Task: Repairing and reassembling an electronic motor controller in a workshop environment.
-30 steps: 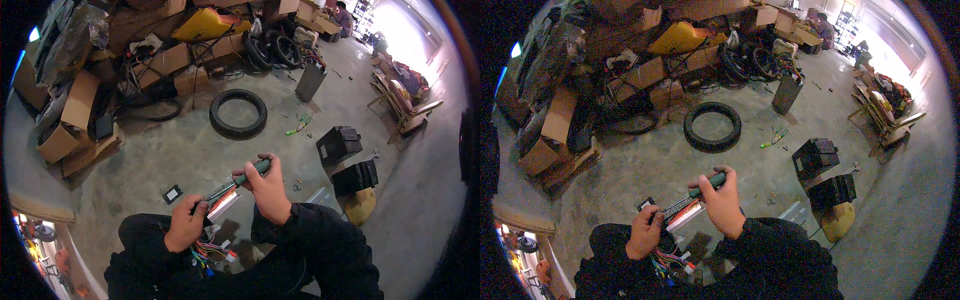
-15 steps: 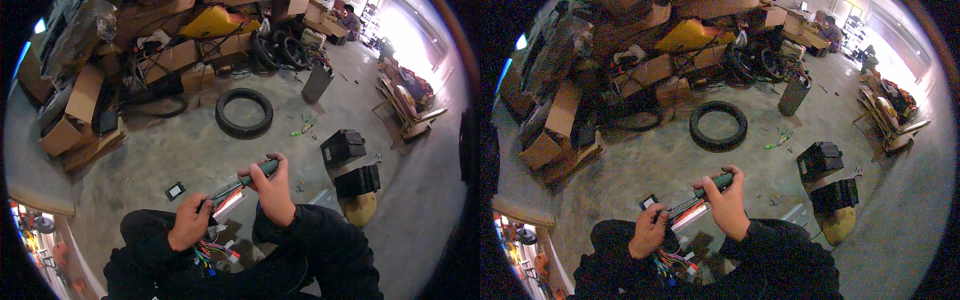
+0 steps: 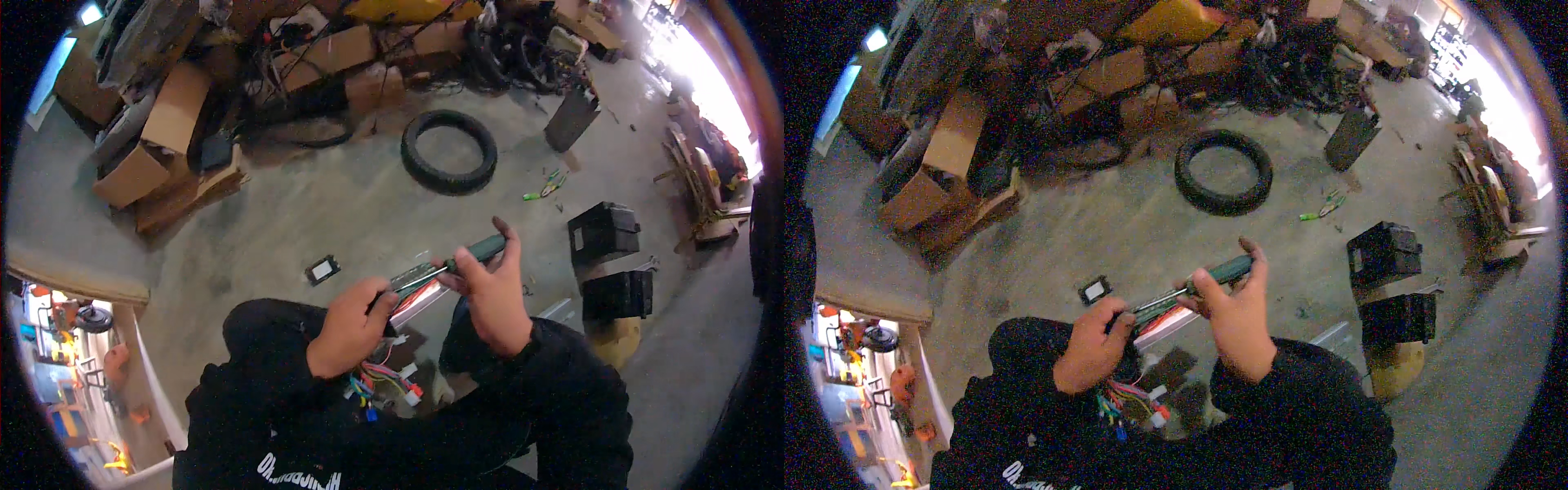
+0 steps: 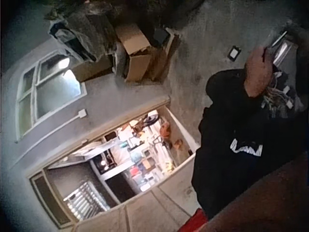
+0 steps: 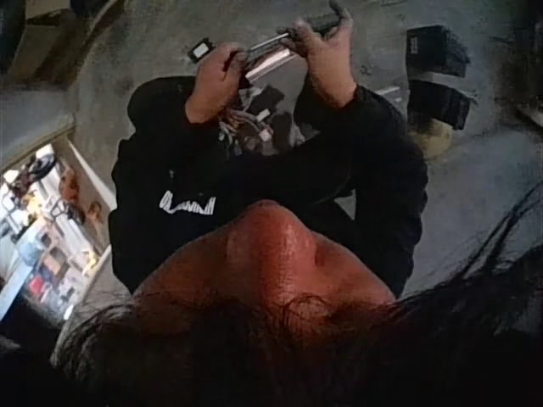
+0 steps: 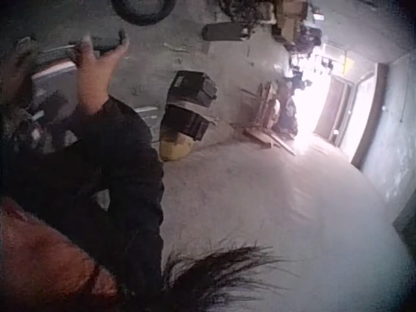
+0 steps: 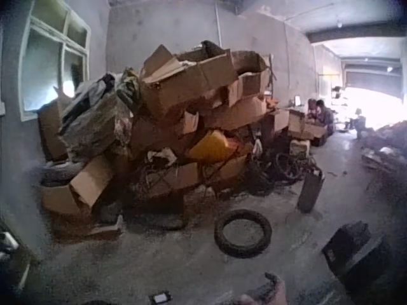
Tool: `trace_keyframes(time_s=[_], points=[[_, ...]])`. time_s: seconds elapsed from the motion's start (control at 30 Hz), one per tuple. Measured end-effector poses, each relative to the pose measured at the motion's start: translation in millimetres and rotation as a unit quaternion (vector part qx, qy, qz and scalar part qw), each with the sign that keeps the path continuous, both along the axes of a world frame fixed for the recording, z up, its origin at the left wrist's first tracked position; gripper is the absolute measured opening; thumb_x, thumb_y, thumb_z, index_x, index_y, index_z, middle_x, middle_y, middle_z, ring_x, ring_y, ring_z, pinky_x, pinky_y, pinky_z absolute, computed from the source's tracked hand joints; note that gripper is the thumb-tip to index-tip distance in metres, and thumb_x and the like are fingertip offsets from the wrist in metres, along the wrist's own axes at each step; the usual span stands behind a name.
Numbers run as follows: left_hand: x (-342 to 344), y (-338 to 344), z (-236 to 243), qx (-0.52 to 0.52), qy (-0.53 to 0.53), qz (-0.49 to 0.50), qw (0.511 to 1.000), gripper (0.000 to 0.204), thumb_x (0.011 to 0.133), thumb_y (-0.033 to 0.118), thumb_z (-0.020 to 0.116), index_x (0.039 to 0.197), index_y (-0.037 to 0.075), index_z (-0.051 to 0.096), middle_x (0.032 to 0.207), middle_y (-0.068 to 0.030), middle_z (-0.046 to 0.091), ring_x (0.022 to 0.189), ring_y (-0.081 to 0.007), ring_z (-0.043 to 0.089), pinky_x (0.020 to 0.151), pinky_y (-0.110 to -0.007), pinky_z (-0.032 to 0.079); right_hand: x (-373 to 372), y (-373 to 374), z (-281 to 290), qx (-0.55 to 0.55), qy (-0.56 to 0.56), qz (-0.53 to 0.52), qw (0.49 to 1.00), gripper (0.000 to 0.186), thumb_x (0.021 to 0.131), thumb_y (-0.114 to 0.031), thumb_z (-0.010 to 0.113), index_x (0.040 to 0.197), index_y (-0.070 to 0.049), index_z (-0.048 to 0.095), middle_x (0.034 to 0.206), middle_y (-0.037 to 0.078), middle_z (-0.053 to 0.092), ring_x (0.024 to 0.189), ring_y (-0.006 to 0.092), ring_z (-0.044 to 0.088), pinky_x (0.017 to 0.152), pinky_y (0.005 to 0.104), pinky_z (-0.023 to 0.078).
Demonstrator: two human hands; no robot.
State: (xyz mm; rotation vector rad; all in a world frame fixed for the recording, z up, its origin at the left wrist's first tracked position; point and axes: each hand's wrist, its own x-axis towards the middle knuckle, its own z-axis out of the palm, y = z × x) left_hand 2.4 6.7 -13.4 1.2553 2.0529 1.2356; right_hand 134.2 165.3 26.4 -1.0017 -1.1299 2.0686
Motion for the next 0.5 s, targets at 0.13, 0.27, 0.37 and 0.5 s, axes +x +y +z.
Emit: trace_keyframes(time_s=[0.13,0.27,0.37,0.5], points=[[0,1,5,-0.005,0.004,-0.007,1.000,0.028,0.093,0.027,0.065,0.104,0.002,0.058,0.088,-0.0179,0.061,0.078,-0.0350,0.061,0.069,-0.040,0.048,1,1,-3,0.015,0.022,0.007,1.000,0.071,0.094,-0.002,0.058,0.148,-0.011,0.013,0.108,0.012,0.052,0.099,0.0318,0.066,0.084,0.0422,0.059],[0,1,5,0.001,0.007,-0.010,1.000,0.033,0.089,0.030,0.070,0.104,0.003,0.058,0.088,-0.0168,0.062,0.077,-0.0319,0.061,0.069,-0.038,0.049,-1,-5,1,0.000,0.018,0.019,1.000,0.071,0.094,-0.004,0.059,0.148,-0.011,0.014,0.106,0.011,0.053,0.098,0.0320,0.066,0.085,0.0421,0.058],[-1,0,10,-0.047,-0.028,0.003,0.998,0.045,0.081,0.035,0.079,0.103,0.003,0.056,0.086,-0.0146,0.062,0.075,-0.0268,0.061,0.069,-0.036,0.049,-2,1,-2,-0.007,0.016,0.005,1.000,0.068,0.094,-0.001,0.057,0.146,-0.009,0.013,0.113,0.018,0.053,0.096,0.0335,0.067,0.080,0.0421,0.060],[-5,1,12,-0.040,-0.033,-0.026,0.998,0.067,0.066,0.036,0.089,0.107,0.003,0.049,0.089,-0.0129,0.059,0.081,-0.0219,0.059,0.073,-0.035,0.048,3,10,6,-0.001,0.007,-0.025,1.000,0.067,0.095,-0.002,0.057,0.145,-0.008,0.014,0.114,0.019,0.052,0.095,0.0333,0.068,0.079,0.0405,0.060]])
